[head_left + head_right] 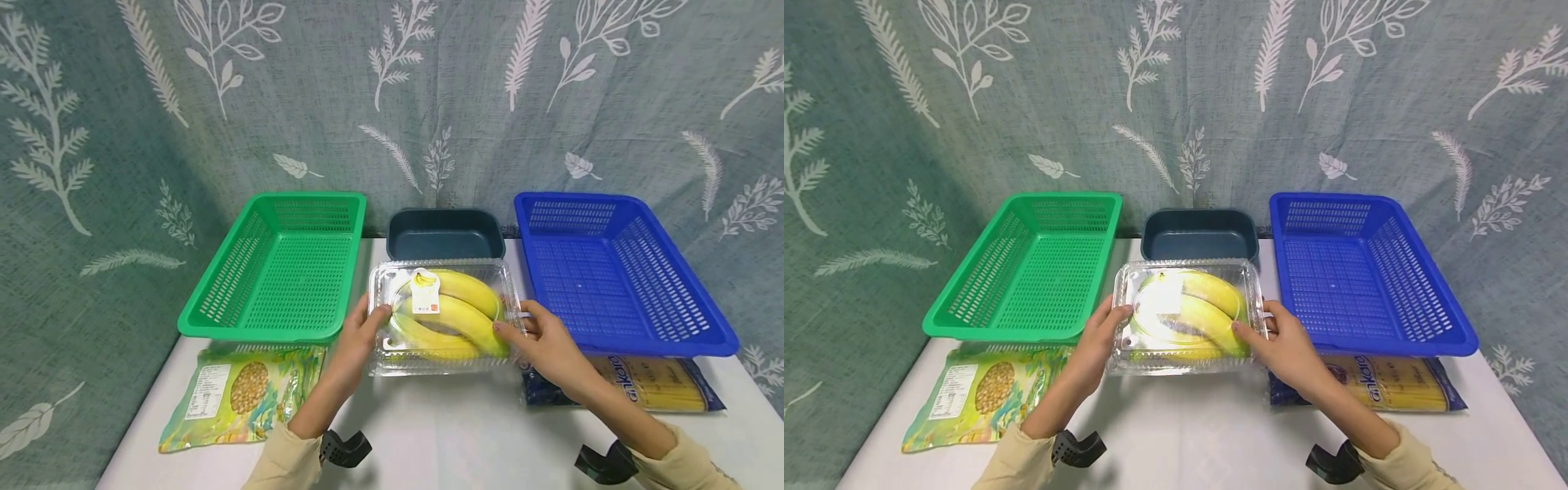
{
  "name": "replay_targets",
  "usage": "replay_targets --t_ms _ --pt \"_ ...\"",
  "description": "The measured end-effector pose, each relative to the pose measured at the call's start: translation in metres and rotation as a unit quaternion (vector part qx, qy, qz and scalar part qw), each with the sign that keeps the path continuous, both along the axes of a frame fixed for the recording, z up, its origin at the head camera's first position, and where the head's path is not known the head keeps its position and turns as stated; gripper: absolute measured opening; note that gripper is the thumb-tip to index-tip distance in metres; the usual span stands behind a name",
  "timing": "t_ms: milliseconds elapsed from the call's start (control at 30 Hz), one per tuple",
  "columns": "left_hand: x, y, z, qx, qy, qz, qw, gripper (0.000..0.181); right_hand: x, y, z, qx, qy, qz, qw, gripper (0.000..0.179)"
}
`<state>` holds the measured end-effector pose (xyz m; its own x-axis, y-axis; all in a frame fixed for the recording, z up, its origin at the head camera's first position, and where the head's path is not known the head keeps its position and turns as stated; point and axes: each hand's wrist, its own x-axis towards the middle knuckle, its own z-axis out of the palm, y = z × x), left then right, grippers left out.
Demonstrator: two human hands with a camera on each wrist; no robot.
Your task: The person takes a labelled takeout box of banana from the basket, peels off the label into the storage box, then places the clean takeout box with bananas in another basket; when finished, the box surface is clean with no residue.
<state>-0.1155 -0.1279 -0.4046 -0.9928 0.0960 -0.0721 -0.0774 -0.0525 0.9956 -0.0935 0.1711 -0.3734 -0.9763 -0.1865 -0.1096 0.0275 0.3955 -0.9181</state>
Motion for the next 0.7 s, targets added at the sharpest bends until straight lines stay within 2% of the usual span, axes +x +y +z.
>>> replay_targets --t_ms 200,333,533,700 --pt "-0.003 0.002 -0.008 0.0 -0.022 0.008 0.9997 0.05 -0.002 -0.003 -0.009 0.011 -0.01 -0.007 0.9999 0.057" --pt "-0.007 0.002 -0.015 -0.018 -0.031 0.017 0.9992 0.049 -0.004 -0.005 -0.014 0.018 -0.024 -0.027 0.9992 0.062" --pt "-0.013 0.002 -0.019 -0.05 -0.031 0.032 0.9978 0.047 -0.007 -0.009 -0.02 0.016 -0.026 -0.037 0.9989 0.067" --pt "-0.019 0.001 -0.022 -0.054 -0.032 0.038 0.9973 0.049 -0.012 -0.013 -0.023 0.03 -0.029 -0.041 0.9983 0.065"
